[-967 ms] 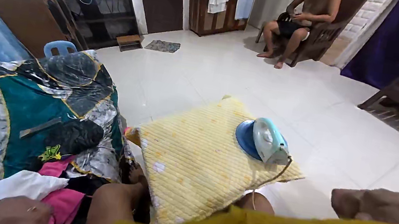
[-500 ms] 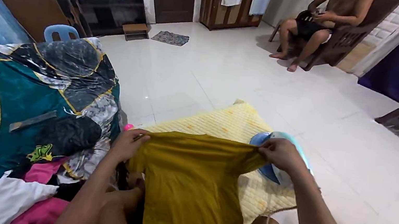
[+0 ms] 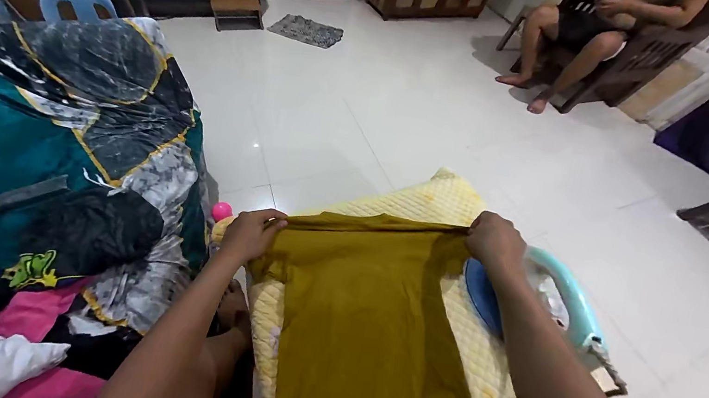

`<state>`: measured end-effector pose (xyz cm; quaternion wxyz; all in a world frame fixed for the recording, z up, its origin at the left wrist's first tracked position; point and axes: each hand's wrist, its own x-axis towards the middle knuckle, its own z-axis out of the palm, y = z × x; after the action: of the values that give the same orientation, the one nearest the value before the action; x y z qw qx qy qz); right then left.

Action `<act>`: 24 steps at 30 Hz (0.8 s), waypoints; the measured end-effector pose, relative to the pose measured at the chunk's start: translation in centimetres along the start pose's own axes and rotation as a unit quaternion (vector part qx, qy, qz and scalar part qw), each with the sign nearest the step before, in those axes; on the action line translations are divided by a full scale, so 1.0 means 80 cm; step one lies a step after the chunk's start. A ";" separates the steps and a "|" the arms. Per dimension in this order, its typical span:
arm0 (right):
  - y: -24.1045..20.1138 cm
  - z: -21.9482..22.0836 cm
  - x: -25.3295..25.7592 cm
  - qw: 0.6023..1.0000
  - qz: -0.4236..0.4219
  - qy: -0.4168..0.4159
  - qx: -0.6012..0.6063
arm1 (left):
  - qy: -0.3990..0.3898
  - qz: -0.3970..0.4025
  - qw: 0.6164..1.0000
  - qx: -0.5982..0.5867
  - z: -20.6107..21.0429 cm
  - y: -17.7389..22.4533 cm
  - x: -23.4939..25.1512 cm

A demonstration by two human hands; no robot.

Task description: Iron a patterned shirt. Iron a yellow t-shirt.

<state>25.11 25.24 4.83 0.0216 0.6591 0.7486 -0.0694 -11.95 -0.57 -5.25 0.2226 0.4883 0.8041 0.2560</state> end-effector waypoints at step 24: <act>-0.020 0.053 0.029 0.981 -0.176 0.038 0.070 | 0.053 -0.100 0.992 0.048 0.007 0.040 0.025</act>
<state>22.96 26.79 0.47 -0.0655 0.5188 0.8466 -0.0987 -10.29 2.56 -3.83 0.1806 0.4012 0.8708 0.2194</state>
